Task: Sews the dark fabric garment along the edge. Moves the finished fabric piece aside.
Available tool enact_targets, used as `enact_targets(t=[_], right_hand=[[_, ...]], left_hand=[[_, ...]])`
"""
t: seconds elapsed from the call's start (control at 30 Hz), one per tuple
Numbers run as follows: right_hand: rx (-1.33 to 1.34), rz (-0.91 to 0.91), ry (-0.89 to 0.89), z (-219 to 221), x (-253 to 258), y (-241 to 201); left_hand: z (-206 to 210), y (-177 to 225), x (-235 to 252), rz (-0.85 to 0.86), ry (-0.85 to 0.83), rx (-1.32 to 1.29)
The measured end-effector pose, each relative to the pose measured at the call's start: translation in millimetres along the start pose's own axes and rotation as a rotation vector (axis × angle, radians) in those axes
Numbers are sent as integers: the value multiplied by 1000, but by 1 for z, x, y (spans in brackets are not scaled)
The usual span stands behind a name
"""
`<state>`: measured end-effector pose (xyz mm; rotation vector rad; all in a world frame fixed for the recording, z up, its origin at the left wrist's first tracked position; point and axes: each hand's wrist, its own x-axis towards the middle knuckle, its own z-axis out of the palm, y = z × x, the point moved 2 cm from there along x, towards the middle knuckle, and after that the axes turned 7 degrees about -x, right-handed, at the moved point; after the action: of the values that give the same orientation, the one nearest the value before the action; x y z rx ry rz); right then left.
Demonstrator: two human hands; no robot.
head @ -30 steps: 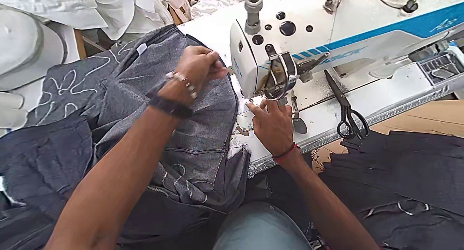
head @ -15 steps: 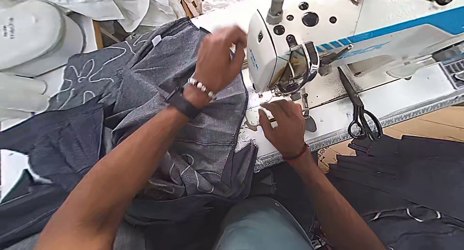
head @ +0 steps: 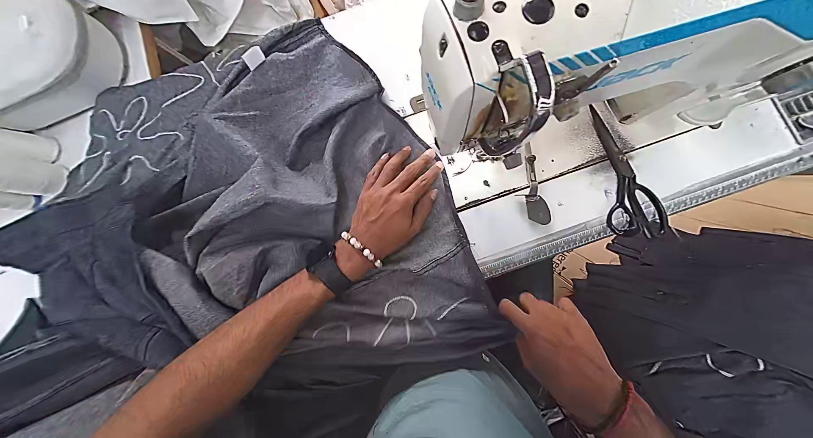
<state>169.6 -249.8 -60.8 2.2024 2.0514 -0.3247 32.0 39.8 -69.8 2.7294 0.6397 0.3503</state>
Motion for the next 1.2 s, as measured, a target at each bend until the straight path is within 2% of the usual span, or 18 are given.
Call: enact_targets(t=[0.03, 0.07, 0.13, 0.2, 0.23, 0.33, 0.43, 0.67, 1.1, 1.2], right_hand=[[8, 31, -113, 1, -3, 0], [41, 37, -150, -3, -2, 0], [182, 86, 54, -16, 19, -5], [323, 222, 327, -30, 55, -17], [323, 276, 399, -33, 75, -22], [166, 350, 484, -23, 112, -34], [176, 322, 534, -19, 116, -32], [191, 306, 455, -27, 120, -11], [190, 342, 491, -25, 127, -5], [219, 302, 413, -30, 126, 0]], left_hand=[[3, 4, -1, -22, 8, 10], [4, 6, -2, -40, 16, 8], [2, 8, 1, -70, 39, -8], [-1, 13, 6, -93, 75, -3], [-2, 15, 10, -104, 88, 12], [-2, 14, 14, -127, 79, 46], [-4, 6, 15, -141, 7, 41], [-1, 5, 26, -126, -32, 48], [1, 5, 30, -118, -10, 31], [6, -1, 34, -127, 12, 34]])
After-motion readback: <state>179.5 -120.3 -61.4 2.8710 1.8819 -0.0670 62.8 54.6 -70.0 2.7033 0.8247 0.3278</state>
